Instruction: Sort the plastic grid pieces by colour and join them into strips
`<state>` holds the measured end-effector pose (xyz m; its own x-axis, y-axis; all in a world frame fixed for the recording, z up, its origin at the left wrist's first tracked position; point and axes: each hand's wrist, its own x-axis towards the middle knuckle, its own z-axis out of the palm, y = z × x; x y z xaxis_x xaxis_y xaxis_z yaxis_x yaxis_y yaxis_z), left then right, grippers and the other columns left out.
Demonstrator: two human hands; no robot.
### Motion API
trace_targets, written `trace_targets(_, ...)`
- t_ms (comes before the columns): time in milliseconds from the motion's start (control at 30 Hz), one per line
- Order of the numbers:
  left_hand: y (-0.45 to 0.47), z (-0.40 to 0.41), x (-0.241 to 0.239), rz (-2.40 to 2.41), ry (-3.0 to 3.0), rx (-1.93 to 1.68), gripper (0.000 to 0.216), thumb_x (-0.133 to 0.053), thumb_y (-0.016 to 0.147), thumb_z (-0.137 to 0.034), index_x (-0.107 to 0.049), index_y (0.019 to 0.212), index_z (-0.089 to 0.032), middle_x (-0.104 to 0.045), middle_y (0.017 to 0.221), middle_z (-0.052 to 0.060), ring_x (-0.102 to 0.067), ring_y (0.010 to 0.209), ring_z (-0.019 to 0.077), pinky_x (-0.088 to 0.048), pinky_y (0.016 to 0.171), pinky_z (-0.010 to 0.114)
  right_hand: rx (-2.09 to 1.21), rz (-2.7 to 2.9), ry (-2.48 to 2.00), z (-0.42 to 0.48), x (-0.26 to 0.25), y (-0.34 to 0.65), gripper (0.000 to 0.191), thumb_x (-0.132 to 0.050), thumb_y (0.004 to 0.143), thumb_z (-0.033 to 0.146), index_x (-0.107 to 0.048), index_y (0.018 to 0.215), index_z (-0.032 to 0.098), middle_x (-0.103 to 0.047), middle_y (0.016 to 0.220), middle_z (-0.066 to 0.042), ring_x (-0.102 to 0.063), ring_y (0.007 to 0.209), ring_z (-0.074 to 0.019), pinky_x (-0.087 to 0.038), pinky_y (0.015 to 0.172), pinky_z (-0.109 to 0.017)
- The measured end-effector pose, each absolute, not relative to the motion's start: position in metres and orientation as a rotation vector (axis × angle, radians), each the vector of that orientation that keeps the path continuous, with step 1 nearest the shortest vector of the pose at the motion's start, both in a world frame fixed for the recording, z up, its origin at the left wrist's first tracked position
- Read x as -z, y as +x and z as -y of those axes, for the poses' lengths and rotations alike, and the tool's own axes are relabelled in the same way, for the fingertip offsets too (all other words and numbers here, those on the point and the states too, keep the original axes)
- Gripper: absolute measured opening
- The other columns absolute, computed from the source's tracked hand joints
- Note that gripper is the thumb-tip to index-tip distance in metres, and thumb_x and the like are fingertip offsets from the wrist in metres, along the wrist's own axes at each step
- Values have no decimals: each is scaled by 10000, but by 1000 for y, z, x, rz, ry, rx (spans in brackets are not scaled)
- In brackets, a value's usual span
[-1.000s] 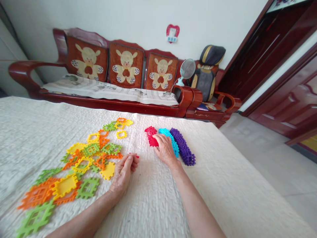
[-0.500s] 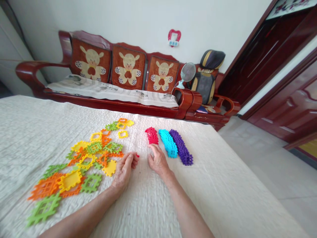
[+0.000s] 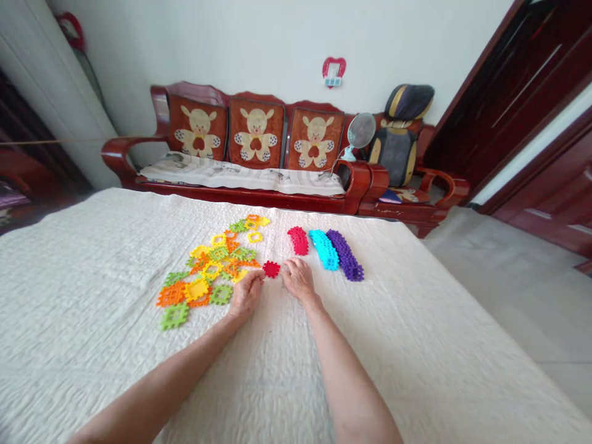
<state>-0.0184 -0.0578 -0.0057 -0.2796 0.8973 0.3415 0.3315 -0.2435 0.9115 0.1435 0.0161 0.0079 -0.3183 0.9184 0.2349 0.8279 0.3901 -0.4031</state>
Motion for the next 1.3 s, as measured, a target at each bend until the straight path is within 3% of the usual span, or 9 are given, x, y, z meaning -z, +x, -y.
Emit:
trace_targets(167,-28,87,4,-1587,2207,-1161,283,-427,784,-57,-659,897,-172,-655,972,88,-562,962,208,-452,898,367,-357,2190,-1671,-17,-22,126,339,-469,866,423,-633,1089,228,-604,1125,-74,-519,1100,-214,-370,971,-366)
trace_targets(367,-28,88,9,-1705,2273,-1102,308,-419,776,-31,-647,937,-161,-643,959,90,-557,950,202,-463,888,353,-346,2088,-1809,2,-23,102,456,-562,769,496,-603,1129,220,-522,1236,-132,-448,1169,-330,-312,957,-544)
trace_targets(500,-29,86,11,-1712,2268,-1124,310,-427,750,-18,-642,928,-154,-644,942,86,-559,931,203,-465,879,342,-249,2000,-1751,14,-12,99,454,-569,783,475,-571,1151,211,-527,1255,-113,-432,1193,-292,-261,1003,-513)
trace_targets(700,-28,85,14,-1688,2278,-1223,303,-412,750,-5,-621,916,-148,-632,936,98,-567,933,210,-468,876,359,-137,1960,-1644,19,-4,102,433,-580,804,435,-543,1152,178,-580,1206,-125,-466,1167,-283,-281,992,-465)
trace_targets(900,-27,78,27,-1811,2207,-1304,398,-424,727,-30,-585,1073,-143,-587,1155,153,-522,1126,266,-422,979,470,-68,1927,-1581,17,3,102,420,-591,803,426,-531,1134,175,-605,1165,-112,-491,1124,-284,-308,969,-455)
trace_targets(1000,-27,71,32,-1839,2163,-1329,441,-417,735,-46,-561,1141,-142,-572,1213,157,-512,1169,269,-418,1003,469,-54,1911,-1563,18,5,103,409,-585,809,408,-528,1134,165,-616,1139,-115,-509,1095,-279,-326,949,-440)
trace_targets(1133,-27,50,26,-1826,2137,-1360,436,-387,803,-83,-519,1215,-139,-603,1195,141,-553,1140,234,-455,979,415,-69,1884,-1549,17,6,103,417,-604,791,376,-528,1137,155,-632,1100,-117,-535,1062,-270,-342,928,-421)
trace_targets(1300,-22,18,8,-1920,2125,-1053,376,-437,807,-107,-570,1158,-97,-678,993,136,-636,963,224,-502,871,345,-115,1820,-1527,13,11,104,427,-606,775,304,-522,1161,142,-644,1089,-115,-564,1042,-254,-341,945,-421)
